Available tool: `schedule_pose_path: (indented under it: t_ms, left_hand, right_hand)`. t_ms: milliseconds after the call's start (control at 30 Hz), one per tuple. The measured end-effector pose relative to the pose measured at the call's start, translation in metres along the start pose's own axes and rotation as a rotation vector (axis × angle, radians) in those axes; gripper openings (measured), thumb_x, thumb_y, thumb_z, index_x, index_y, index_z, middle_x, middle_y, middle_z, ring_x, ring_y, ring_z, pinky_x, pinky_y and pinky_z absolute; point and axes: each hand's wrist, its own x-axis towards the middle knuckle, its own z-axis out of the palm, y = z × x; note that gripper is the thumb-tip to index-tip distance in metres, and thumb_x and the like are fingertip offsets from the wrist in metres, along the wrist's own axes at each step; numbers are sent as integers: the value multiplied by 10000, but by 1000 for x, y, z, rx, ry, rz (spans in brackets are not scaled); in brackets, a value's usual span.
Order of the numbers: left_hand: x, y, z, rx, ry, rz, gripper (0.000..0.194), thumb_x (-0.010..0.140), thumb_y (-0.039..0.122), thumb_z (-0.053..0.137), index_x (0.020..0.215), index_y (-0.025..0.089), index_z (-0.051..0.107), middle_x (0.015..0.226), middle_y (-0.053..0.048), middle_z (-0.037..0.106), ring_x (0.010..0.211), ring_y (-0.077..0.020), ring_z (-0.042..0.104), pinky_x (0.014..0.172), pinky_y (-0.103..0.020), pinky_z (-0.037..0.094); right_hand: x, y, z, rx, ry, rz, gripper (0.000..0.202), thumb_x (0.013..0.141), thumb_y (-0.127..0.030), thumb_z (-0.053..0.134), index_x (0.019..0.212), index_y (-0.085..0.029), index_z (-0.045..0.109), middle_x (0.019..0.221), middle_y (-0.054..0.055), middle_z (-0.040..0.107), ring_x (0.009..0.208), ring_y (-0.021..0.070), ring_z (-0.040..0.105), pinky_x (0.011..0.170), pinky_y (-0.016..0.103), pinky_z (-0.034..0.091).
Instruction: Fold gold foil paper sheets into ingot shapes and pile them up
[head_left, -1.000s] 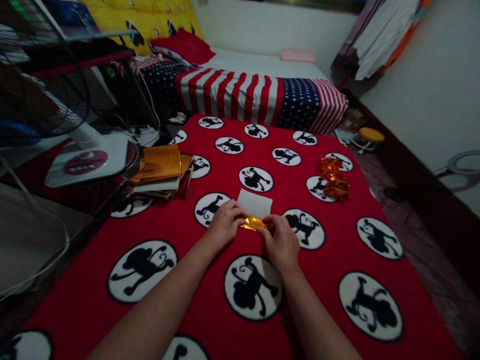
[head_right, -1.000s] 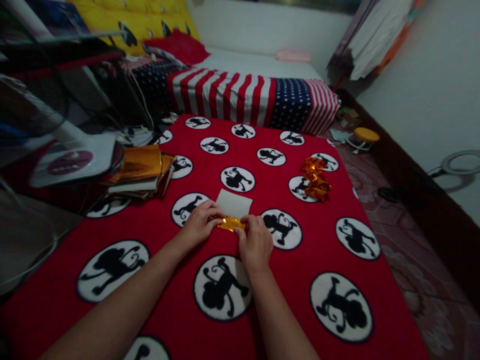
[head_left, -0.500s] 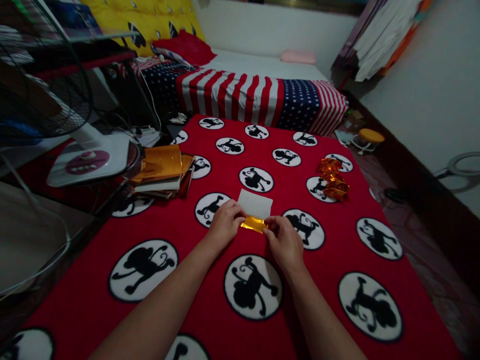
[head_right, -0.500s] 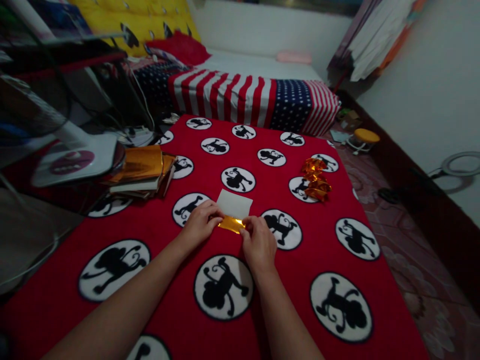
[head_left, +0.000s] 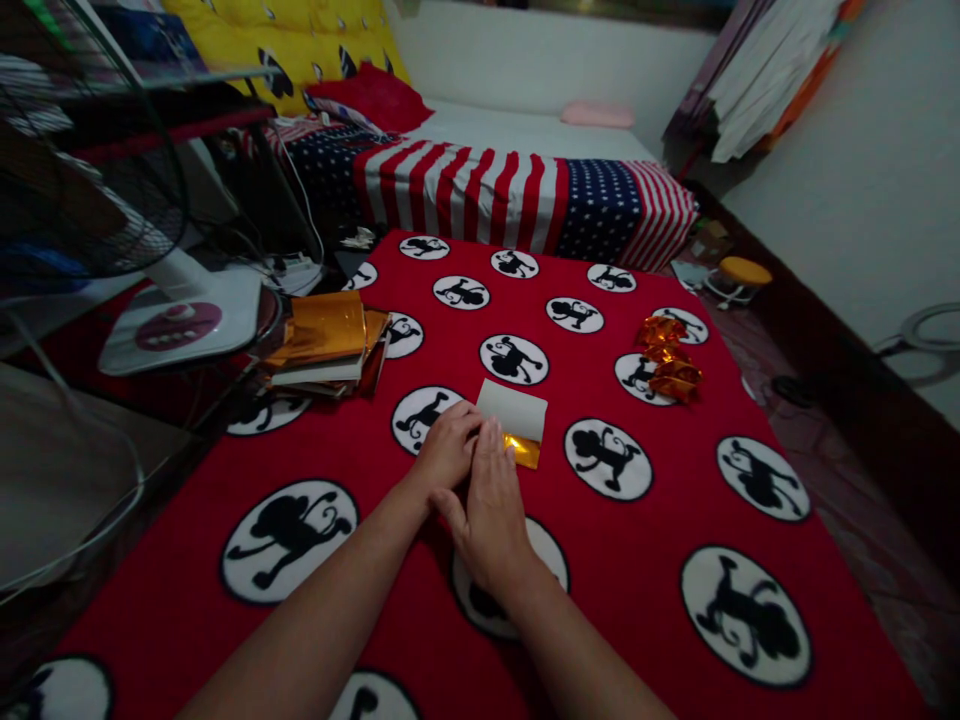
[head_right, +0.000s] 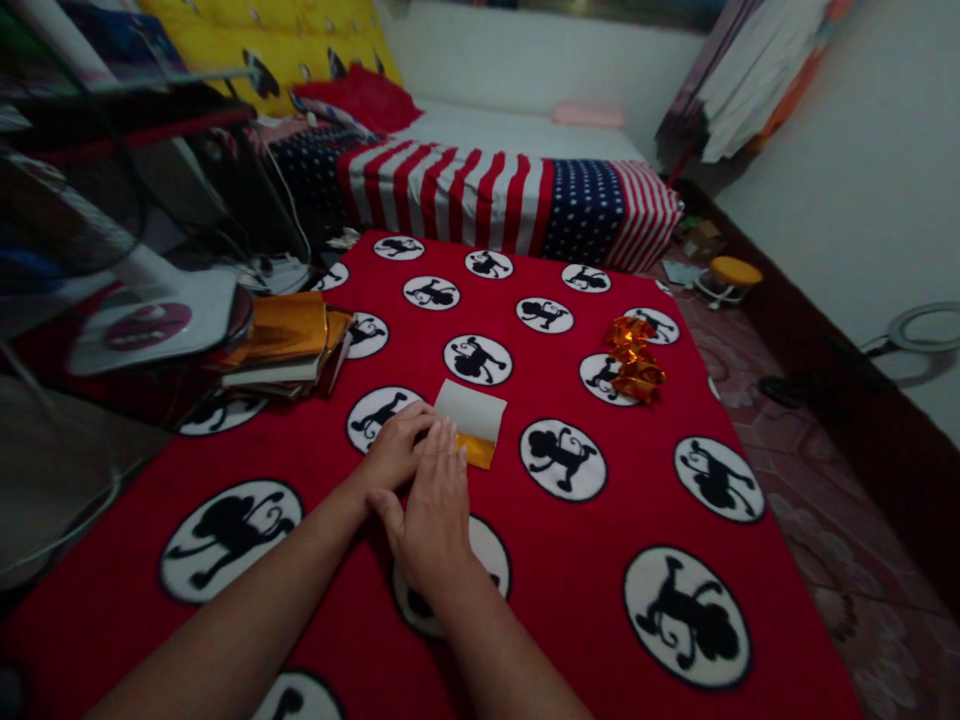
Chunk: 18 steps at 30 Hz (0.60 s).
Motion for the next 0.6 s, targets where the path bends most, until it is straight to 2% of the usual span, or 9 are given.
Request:
schedule_pose_path:
  t_ms: [133, 300, 467, 600]
  left_hand:
    - [-1, -1, -2, -26, 20, -3, 154, 812, 53, 538, 793, 164, 643, 860, -43, 602, 853, -170, 571, 808, -304, 470]
    - [0, -4, -2, -49, 16, -14, 137, 792, 58, 587, 782, 171, 664, 851, -35, 608, 842, -168, 578, 797, -303, 471]
    - [0, -9, -6, -40, 1, 0, 199, 799, 43, 558, 828, 174, 705, 881, -45, 618, 860, -165, 585, 802, -290, 470]
    - [-3, -15, -13, -16, 2, -3, 351, 777, -18, 455, 860, 193, 723, 896, -46, 630, 857, -158, 590, 790, -282, 478]
  right_hand:
    - [-5, 12, 3, -105, -47, 10, 1005, 827, -685, 467, 1496, 6, 178, 1554, 248, 171, 1459, 339, 110, 1137, 527, 223]
    - [-17, 35, -14, -208, -61, 0, 968, 820, -704, 457, 1491, -39, 249, 1553, 222, 194, 1454, 344, 137, 1139, 552, 186]
    - [-27, 49, -31, -248, -86, 47, 852, 853, -629, 481, 1480, -79, 304, 1548, 193, 230, 1442, 329, 204, 1131, 546, 209]
    - [-27, 60, -37, -210, -28, 43, 591, 926, -422, 463, 1441, -141, 394, 1520, 138, 340, 1416, 285, 294, 1125, 515, 251]
